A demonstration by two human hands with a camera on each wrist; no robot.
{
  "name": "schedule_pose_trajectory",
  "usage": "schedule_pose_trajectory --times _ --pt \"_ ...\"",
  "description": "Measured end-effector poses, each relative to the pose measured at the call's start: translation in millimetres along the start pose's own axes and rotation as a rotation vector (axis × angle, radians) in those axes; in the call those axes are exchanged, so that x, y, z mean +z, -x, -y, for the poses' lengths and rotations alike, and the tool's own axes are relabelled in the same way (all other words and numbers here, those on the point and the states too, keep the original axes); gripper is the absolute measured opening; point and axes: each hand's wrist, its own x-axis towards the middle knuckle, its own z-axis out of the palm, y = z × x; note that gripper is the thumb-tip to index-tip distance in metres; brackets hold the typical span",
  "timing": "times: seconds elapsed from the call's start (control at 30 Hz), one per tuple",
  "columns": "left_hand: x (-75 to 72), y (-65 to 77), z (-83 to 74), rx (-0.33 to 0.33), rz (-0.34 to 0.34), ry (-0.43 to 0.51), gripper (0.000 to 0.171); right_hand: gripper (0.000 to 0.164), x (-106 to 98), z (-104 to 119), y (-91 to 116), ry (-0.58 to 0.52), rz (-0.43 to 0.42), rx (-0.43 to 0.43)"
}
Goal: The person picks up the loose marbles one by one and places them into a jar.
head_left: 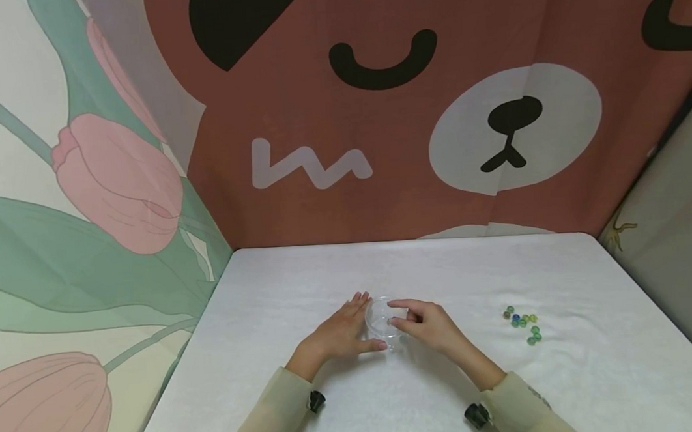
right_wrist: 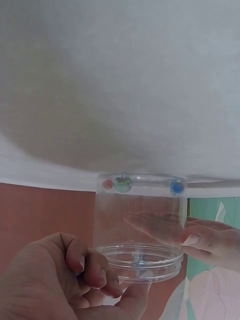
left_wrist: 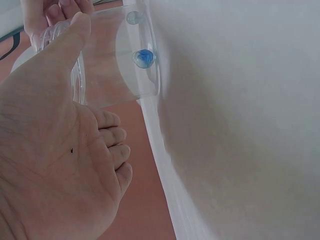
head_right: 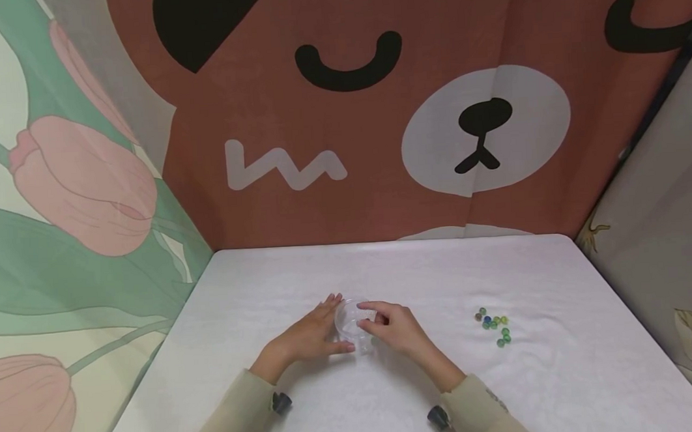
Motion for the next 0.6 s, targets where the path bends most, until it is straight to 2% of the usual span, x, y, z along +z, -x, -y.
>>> schedule_pose_trajectory --times 0.17,0.6 --pt "-0.7 -0.3 -0.4 -0.01 0.002 0.01 0.108 0.043 0.6 -1.1 -0.1 -0.04 -0.012 0.011" --pt "0.0 -0.9 -1.3 -0.012 0.002 -0.005 0.108 0.047 -1.7 0.3 3.7 -0.078 -0.009 0.049"
